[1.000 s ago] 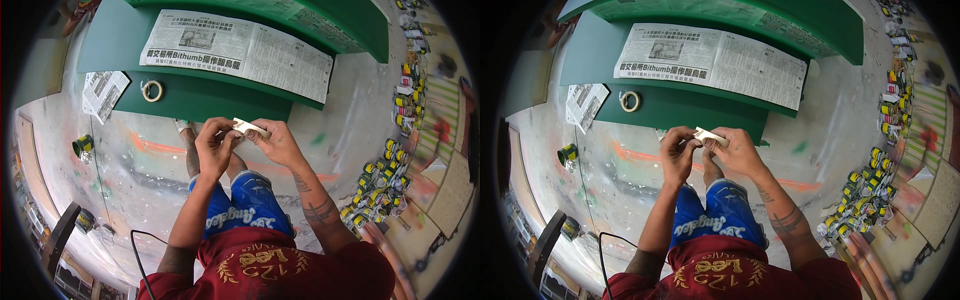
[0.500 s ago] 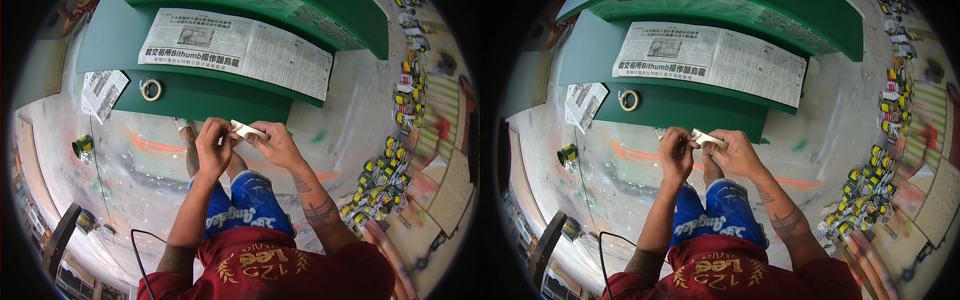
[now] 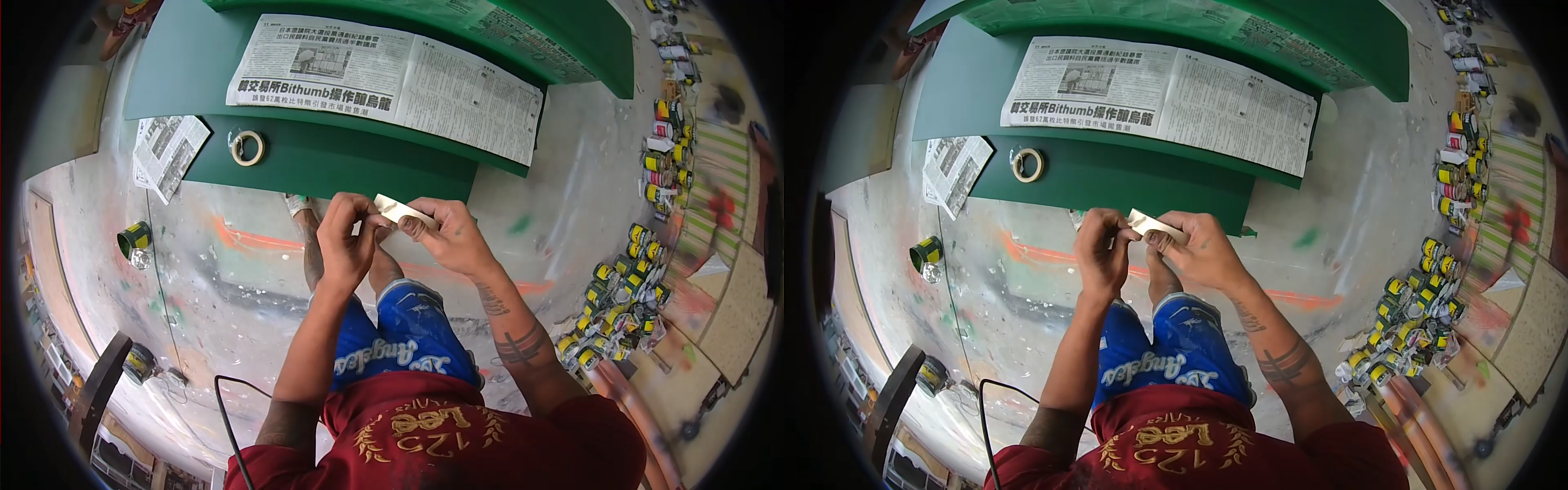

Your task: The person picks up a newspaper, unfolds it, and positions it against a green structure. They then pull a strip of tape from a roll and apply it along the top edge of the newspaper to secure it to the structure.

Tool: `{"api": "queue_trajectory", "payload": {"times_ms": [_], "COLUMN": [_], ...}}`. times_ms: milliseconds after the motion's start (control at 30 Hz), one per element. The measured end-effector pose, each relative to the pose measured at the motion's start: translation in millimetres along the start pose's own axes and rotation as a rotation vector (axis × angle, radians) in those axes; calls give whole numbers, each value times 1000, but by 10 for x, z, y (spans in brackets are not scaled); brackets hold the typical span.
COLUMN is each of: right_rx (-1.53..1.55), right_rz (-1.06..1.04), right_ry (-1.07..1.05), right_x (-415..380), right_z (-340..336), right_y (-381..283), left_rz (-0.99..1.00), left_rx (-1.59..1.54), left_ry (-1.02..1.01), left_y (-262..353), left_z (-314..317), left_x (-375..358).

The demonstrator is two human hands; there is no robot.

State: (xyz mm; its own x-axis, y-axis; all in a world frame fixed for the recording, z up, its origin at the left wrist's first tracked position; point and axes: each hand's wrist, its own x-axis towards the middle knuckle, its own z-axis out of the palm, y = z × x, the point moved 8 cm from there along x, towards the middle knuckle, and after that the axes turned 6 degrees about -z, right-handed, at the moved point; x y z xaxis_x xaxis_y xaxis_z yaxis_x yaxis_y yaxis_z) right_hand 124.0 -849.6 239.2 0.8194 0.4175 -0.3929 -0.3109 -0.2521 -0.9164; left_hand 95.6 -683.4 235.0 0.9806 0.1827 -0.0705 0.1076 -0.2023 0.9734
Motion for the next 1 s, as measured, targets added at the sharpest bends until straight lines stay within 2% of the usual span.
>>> {"api": "queue_trajectory", "payload": {"times_ms": [133, 267, 333, 467, 533, 567, 633, 767, 867, 933, 1000], "right_rx": [-89, -158, -114, -96, -115, -133, -134, -131, -94, -96, -99], "right_rz": [-12, -87, -66, -24, -24, -24, -26, -40, -30, -35, -39], "right_ry": [-4, 57, 40, 8, 9, 10, 1, -30, -5, -6, -7], "right_x": [-7, 2, 15, 35, 27, 21, -4, -18, -35, -29, -33], "right_z": [10, 12, -9, 2, -1, -3, 1, 5, -9, -18, -32], "right_y": [-43, -112, -35, -56, -82, -87, -74, -68, -29, -30, -36], "left_rz": [123, 131, -139, -204, -47, -46, 88, 175, 103, -84, -90], "left_rx": [202, 278, -191, -247, -40, -41, 76, 224, 179, -202, -213], "left_ry": [-29, -32, -23, 20, -13, -13, -4, -6, -49, -29, -31], "left_y": [82, 29, -252, -234, -120, -140, -73, 118, 10, -197, -163], "left_z": [2, 46, 78, 51, 42, 35, 30, 19, 71, 82, 90], "left_x": [-21, -74, -112, -91, -68, -60, -67, -53, -81, -102, -93]}}
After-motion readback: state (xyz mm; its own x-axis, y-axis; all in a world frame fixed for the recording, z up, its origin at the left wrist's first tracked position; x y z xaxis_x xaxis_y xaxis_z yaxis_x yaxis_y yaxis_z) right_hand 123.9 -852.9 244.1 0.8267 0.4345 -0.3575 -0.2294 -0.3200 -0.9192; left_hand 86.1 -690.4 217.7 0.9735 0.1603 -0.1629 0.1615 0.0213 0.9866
